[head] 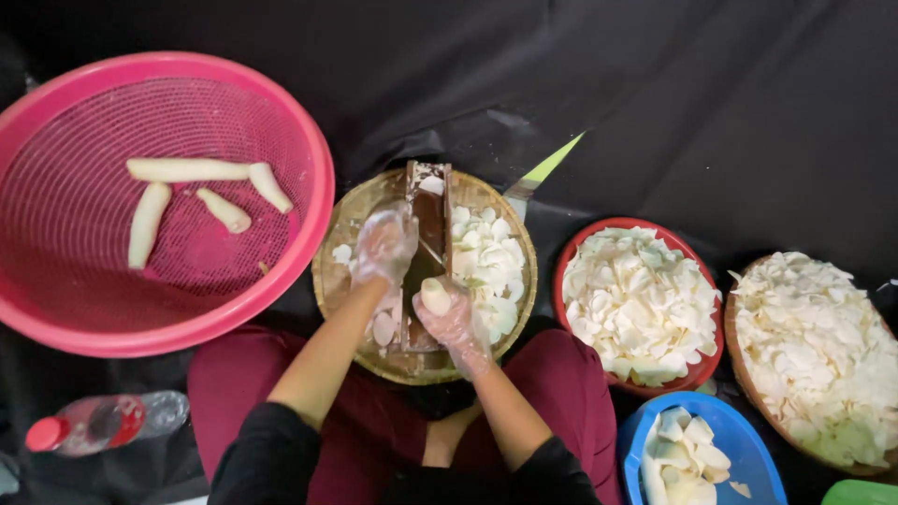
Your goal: Grating white radishes using a traditional manual grater into a large bowl
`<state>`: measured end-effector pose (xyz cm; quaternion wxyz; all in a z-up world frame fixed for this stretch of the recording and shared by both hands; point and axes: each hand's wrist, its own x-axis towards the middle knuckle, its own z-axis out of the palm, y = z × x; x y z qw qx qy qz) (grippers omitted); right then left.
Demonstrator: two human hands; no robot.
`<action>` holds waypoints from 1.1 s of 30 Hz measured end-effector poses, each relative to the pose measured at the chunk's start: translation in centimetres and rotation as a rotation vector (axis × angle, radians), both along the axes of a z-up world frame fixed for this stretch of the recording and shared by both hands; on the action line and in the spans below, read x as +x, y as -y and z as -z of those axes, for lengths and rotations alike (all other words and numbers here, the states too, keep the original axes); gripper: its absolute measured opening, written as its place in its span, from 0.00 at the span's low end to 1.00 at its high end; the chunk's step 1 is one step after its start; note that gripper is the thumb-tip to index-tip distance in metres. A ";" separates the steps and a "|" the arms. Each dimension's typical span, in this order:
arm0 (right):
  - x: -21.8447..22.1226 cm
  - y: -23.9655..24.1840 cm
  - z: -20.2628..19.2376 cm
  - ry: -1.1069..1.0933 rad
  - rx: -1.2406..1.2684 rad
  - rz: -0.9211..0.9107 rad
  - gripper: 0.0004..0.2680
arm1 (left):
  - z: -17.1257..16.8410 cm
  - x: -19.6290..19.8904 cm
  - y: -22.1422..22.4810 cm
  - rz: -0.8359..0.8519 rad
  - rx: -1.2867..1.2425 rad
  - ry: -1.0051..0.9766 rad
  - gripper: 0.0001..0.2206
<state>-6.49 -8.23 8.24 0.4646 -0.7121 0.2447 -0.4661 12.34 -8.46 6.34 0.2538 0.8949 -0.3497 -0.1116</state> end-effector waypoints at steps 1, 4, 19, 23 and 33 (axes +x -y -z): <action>-0.2 0.2 0.3 -0.030 0.019 -0.044 0.07 | -1.0 0.3 1.0 0.024 -0.003 0.019 0.22; -1.1 -0.1 -5.3 -0.110 0.197 -0.191 0.05 | -2.7 2.2 5.0 0.152 0.029 0.137 0.19; -0.5 0.6 -0.8 -0.112 0.220 -0.229 0.06 | -0.6 5.2 12.1 0.263 0.240 0.231 0.11; -0.1 0.6 0.8 -0.189 0.048 -0.087 0.07 | -7.9 3.1 7.1 0.118 0.107 -0.028 0.11; 0.3 0.3 0.4 0.001 0.103 0.000 0.08 | 2.7 -0.3 -4.1 -0.295 0.096 0.071 0.20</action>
